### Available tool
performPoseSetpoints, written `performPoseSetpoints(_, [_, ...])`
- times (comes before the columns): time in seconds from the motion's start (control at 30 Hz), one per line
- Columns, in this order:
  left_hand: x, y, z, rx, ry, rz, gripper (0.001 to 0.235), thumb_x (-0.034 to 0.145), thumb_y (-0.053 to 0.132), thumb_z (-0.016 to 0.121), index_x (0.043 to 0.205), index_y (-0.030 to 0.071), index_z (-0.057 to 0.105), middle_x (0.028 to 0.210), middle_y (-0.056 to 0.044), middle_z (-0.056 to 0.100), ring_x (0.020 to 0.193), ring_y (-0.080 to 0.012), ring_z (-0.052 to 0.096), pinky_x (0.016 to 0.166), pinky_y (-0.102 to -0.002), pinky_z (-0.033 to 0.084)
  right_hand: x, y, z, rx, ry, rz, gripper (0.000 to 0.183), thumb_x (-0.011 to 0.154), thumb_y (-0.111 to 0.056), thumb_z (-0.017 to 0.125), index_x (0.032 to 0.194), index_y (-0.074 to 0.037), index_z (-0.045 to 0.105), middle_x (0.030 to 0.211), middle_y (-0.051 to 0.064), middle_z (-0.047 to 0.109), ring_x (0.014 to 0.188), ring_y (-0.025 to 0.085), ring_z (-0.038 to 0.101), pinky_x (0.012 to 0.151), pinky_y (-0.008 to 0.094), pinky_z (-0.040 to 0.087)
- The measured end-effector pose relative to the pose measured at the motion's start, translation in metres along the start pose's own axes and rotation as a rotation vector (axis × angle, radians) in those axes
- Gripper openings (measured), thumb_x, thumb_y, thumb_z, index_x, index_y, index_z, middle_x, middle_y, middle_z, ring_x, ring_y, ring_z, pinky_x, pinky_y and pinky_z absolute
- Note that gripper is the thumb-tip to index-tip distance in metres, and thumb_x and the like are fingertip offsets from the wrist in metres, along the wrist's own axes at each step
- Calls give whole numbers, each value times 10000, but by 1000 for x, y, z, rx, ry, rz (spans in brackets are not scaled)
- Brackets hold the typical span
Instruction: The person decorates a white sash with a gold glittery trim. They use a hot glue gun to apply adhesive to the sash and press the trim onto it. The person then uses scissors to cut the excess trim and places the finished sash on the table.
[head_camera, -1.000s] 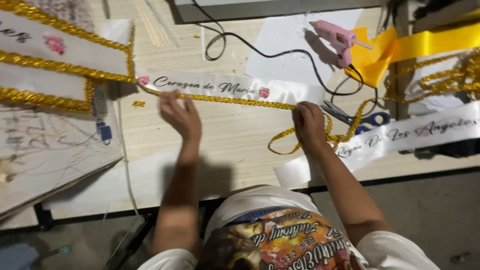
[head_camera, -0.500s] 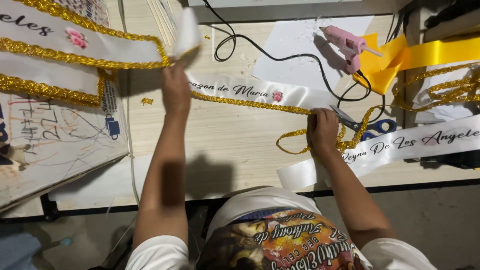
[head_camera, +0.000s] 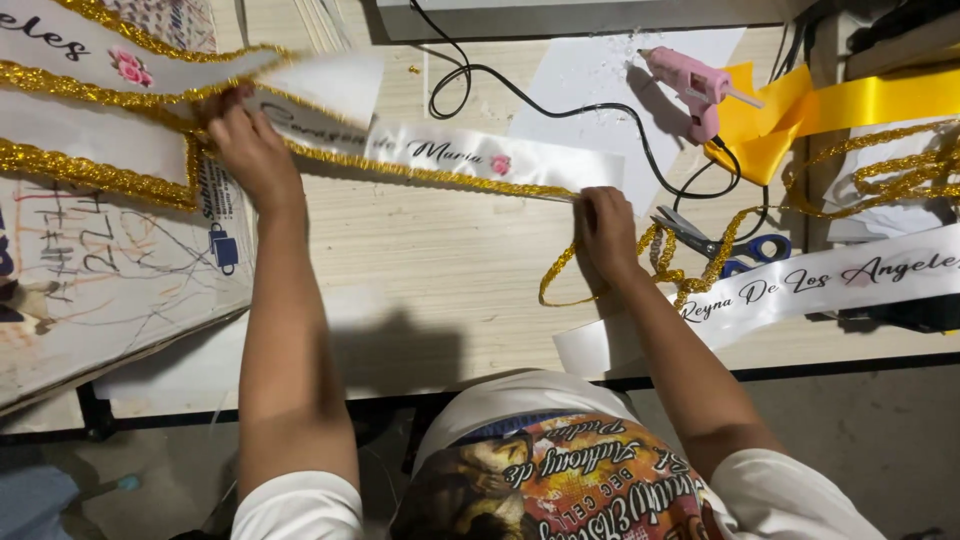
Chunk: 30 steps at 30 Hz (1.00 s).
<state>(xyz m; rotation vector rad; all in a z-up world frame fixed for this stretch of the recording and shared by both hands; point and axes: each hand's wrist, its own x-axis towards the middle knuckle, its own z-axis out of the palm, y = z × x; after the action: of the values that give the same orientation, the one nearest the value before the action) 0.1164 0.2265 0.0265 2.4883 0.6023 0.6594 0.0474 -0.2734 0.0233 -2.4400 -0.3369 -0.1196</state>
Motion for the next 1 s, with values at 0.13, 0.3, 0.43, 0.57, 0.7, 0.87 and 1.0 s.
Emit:
performPoseSetpoints(0.13, [-33, -27, 8, 121, -84, -30, 77, 989, 23, 715, 1015, -14, 653, 1197, -184, 543, 1062, -295, 627, 882, -327, 589, 3, -5, 2, 95, -25, -38, 358, 919, 37, 687, 1258, -11, 579, 1180, 185, 618, 1101, 382, 616, 946, 454, 521])
performPoseSetpoints(0.3, [-120, 60, -33, -145, 58, -216, 240, 957, 113, 712, 1130, -20, 612, 1224, -181, 506, 924, -170, 568, 772, -272, 549, -2, -17, -8, 58, -9, -1, 394, 908, 48, 686, 1278, -29, 575, 1258, 205, 612, 1130, 382, 634, 964, 409, 542])
performPoseSetpoints(0.43, [-186, 72, 33, -1647, -34, -810, 201, 1062, 232, 518, 1079, 47, 594, 991, -74, 636, 912, -160, 623, 842, -296, 568, -10, -5, 22, 29, -45, -39, 406, 927, 64, 639, 1315, -49, 600, 1312, 217, 606, 1103, 374, 661, 940, 386, 568])
performPoseSetpoints(0.57, [-170, 198, 10, -472, -890, -423, 296, 1024, 311, 612, 1060, 19, 642, 933, -106, 686, 807, -165, 661, 705, -286, 540, 1, -48, 25, 67, -197, -155, 314, 987, -8, 678, 1297, -51, 679, 1261, 180, 646, 1074, 354, 633, 909, 401, 516])
performPoseSetpoints(0.7, [-190, 160, 108, -872, -999, -676, 347, 875, 179, 768, 1094, 11, 557, 937, -110, 685, 793, -161, 671, 665, -300, 561, -4, -69, 29, -18, -199, -453, 436, 853, -7, 711, 1282, 44, 652, 1198, 183, 645, 1045, 333, 602, 902, 408, 490])
performPoseSetpoints(0.87, [-182, 169, 79, -596, -907, -400, 182, 947, 158, 641, 1110, 81, 619, 986, -80, 713, 835, -151, 712, 720, -317, 565, -14, -72, 6, 83, -167, -444, 379, 845, -71, 736, 1199, 22, 637, 1189, 185, 655, 1041, 348, 607, 898, 417, 502])
performPoseSetpoints(1.0, [-172, 183, 49, -398, -847, -143, 131, 1031, 118, 540, 1092, 119, 656, 1076, -84, 668, 859, -224, 731, 788, -378, 558, -40, -27, 9, 158, -116, -105, 160, 957, -106, 730, 1099, -44, 688, 1036, 129, 654, 996, 306, 624, 856, 400, 526])
